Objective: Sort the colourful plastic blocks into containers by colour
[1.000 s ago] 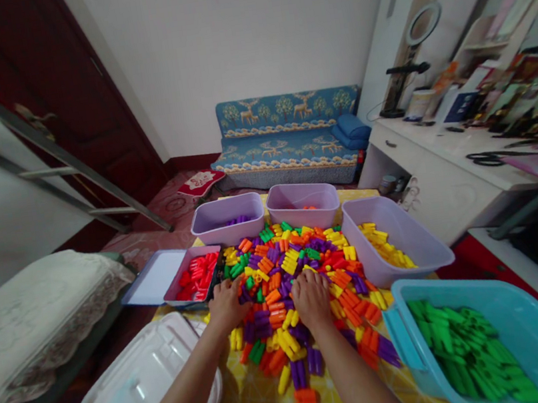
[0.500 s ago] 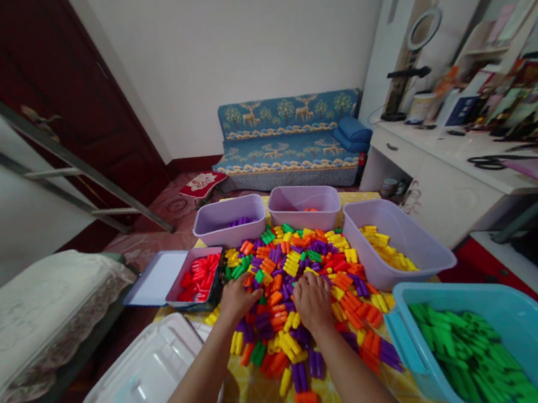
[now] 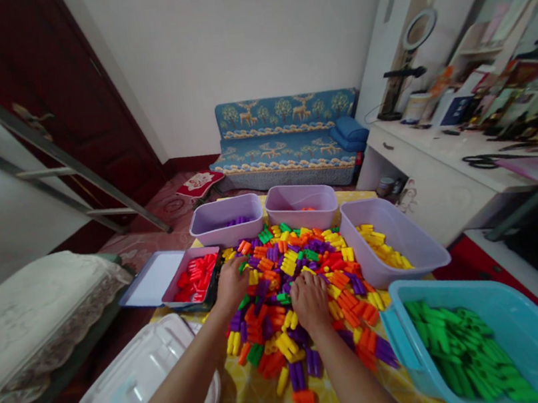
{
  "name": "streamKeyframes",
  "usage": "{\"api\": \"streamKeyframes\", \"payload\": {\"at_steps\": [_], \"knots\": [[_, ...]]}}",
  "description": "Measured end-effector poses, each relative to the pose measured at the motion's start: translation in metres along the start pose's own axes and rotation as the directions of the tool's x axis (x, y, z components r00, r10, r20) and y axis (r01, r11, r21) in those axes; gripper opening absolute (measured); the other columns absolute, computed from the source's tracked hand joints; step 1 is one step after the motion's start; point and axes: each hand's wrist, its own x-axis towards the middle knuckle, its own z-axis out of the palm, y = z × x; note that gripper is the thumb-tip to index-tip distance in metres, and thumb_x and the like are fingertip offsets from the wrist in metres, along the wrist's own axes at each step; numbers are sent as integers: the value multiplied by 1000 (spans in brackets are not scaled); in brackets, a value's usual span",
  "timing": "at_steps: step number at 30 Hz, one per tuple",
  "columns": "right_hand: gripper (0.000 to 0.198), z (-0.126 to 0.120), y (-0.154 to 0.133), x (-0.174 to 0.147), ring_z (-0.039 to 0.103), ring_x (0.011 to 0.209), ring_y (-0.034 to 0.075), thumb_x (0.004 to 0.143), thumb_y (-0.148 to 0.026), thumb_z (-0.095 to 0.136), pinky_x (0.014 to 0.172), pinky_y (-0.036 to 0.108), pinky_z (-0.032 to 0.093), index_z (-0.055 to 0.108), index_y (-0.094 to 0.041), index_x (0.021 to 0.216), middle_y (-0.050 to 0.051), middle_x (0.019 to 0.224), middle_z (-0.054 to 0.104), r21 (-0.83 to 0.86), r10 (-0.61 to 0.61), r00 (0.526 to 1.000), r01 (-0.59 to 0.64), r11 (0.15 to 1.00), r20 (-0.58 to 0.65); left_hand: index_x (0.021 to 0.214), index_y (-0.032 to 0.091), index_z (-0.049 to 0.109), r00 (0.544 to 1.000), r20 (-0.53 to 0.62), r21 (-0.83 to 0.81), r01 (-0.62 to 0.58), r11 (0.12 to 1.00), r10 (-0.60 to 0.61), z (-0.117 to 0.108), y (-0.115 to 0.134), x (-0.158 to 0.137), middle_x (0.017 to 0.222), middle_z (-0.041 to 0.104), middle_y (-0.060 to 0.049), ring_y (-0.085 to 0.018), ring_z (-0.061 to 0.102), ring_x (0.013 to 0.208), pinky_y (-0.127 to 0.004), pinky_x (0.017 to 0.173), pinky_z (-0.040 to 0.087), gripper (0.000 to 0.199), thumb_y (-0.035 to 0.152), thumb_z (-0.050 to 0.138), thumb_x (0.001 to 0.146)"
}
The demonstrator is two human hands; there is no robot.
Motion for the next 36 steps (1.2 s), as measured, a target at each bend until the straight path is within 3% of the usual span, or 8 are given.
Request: {"api": "streamKeyframes", "payload": {"at_steps": [3,7,13,19,24,30,33,36], "knots": [[26,-1,-1,0,54,106,23,98,-25,40,97,36,32,65,-19,95,9,110,65,-2,4,1000,-4,1000,2,127,16,60,988,69,285,113,952,-138,2,-11,12,124,63,-16,-28,59,116,-38,98,46,43,16,49,86],[28,-2,-1,0,54,105,22,98,-24,38,97,35,32,65,-19,94,9,108,65,9,-4,1000,4,1000,0,130,16,56,978,99,343,139,929,-183,13,-13,16,120,63,-17,-32,59,114,-44,94,47,46,17,47,86],[27,-2,0,0,54,106,23,98,-24,39,98,36,33,66,-20,94,9,108,65,30,-2,1000,2,1000,0,140,18,47,971,166,272,122,954,-171,26,-12,13,121,60,-15,-26,59,113,-33,94,46,55,20,51,85],[28,-4,-2,-1,54,109,22,98,-26,39,100,36,32,66,-21,95,9,114,64,43,1,1000,-2,999,17,133,24,56,987,-11,283,160,946,-163,33,-13,4,139,47,-15,-31,48,124,-40,96,46,48,29,53,85],[28,-5,-3,-2,53,111,23,98,-25,38,101,36,32,65,-19,96,10,115,64,42,13,1000,-13,999,14,137,29,52,980,81,284,152,947,-182,31,-14,7,137,51,-13,-34,51,121,-46,90,49,55,32,56,82],[26,-4,-2,-3,53,111,23,97,-25,39,101,37,32,65,-20,95,10,114,64,36,4,1000,-4,999,9,139,26,50,973,126,168,170,971,-192,28,-16,16,139,54,-12,-27,53,124,-38,100,45,49,34,45,91],[27,-3,-2,-4,53,111,23,98,-26,38,102,37,32,65,-20,97,9,117,64,42,7,1000,-7,999,9,138,25,51,967,135,184,189,965,-215,34,-17,14,143,50,-12,-30,49,129,-40,101,45,54,30,54,85],[28,-4,-3,-5,53,112,24,98,-26,38,102,37,32,65,-20,98,10,118,64,47,10,1000,-10,999,3,136,22,52,970,131,136,188,973,-206,39,-20,9,139,55,-13,-28,55,123,-36,100,44,61,26,64,77]]}}
